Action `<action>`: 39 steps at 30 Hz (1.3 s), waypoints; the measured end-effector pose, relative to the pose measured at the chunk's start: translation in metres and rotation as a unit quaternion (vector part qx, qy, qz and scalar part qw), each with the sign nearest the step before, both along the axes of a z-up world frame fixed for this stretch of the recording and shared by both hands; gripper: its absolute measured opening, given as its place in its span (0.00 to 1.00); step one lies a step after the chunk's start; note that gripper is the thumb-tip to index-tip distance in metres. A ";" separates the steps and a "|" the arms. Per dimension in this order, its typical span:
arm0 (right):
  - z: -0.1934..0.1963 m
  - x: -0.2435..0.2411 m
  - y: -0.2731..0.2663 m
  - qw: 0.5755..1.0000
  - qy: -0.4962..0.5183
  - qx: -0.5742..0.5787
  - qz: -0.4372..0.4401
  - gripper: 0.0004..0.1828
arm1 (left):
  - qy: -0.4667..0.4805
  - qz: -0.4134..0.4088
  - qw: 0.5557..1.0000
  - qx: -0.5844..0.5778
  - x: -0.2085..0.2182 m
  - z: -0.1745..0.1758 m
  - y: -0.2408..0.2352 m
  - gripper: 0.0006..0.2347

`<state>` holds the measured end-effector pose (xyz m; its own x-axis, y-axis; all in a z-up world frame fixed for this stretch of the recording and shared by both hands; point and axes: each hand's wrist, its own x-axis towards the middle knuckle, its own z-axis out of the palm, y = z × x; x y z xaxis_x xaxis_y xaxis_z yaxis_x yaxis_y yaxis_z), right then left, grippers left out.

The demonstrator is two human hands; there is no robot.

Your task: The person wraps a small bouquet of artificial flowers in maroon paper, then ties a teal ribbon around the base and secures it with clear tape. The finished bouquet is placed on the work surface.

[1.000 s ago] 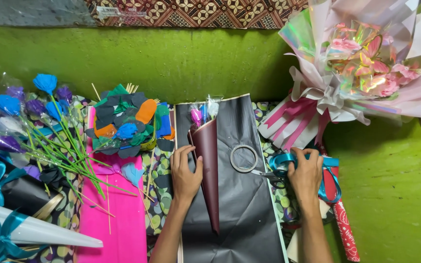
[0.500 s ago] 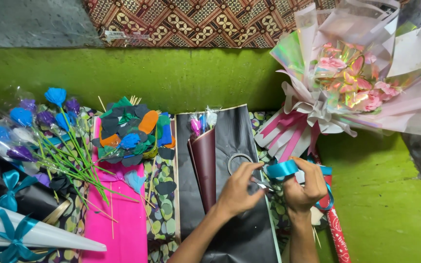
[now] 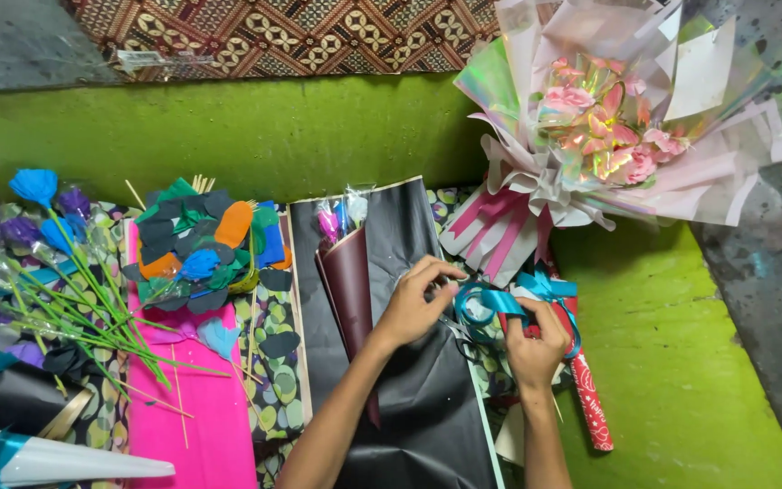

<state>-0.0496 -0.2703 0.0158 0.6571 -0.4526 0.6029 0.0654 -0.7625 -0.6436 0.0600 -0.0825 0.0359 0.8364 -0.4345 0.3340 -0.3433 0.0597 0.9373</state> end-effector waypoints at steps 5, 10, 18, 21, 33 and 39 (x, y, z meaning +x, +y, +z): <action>0.015 0.005 0.028 0.999 -0.008 0.045 -0.002 0.15 | 0.012 -0.155 0.980 0.128 -0.036 -0.008 -0.013 0.19; 0.046 0.010 0.033 0.983 0.061 0.092 0.147 0.25 | 0.112 -0.099 0.988 0.032 -0.032 -0.034 -0.017 0.18; -0.048 0.013 -0.027 0.956 0.259 0.000 0.135 0.20 | 0.063 0.026 0.996 0.049 0.015 -0.016 0.069 0.06; -0.053 0.015 -0.014 0.952 0.288 0.024 0.102 0.30 | 0.064 0.047 0.996 0.033 0.012 -0.007 0.086 0.06; -0.082 0.038 -0.002 0.964 0.263 -0.041 0.017 0.09 | 0.156 0.140 0.978 0.012 -0.019 -0.029 0.173 0.10; -0.085 0.024 -0.030 0.961 0.155 0.168 0.155 0.07 | 0.200 0.273 0.940 0.035 -0.020 -0.051 0.213 0.10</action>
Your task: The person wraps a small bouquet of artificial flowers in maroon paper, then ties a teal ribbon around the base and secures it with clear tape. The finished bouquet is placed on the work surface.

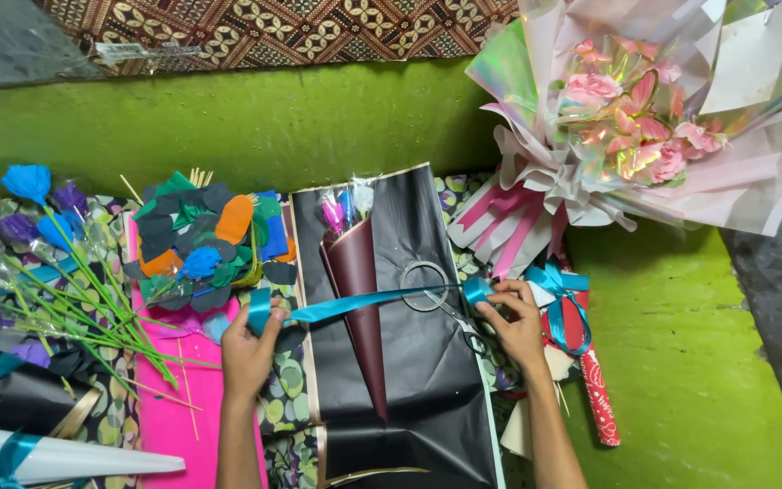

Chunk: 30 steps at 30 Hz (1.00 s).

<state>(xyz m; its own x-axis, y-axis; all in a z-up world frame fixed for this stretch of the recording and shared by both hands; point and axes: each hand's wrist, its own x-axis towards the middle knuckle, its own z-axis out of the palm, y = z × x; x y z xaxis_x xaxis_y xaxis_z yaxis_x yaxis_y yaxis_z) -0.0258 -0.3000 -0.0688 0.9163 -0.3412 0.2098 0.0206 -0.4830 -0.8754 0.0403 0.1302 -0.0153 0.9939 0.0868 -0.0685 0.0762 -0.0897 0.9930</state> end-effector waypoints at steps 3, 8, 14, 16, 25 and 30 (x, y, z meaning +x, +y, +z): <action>0.008 -0.007 -0.005 0.980 -0.053 0.185 0.047 0.06 | 0.025 0.054 0.998 0.020 0.005 0.000 0.006 0.14; 0.014 -0.008 0.009 0.950 -0.072 0.305 0.013 0.07 | 0.030 0.108 0.914 0.389 0.008 0.013 -0.016 0.33; 0.044 0.010 0.051 0.954 -0.112 0.276 -0.014 0.06 | -0.101 0.032 0.934 0.342 -0.004 0.036 -0.079 0.14; 0.051 0.015 0.068 0.954 -0.126 0.273 0.001 0.07 | -0.128 -0.067 0.969 0.203 -0.012 0.045 -0.104 0.07; 0.062 0.026 0.112 0.952 -0.103 0.284 0.050 0.08 | -0.211 -0.165 0.963 -0.009 -0.010 0.026 -0.167 0.05; 0.057 0.021 0.103 0.954 -0.087 0.278 0.065 0.07 | -0.145 -0.250 0.957 -0.039 -0.009 0.022 -0.155 0.02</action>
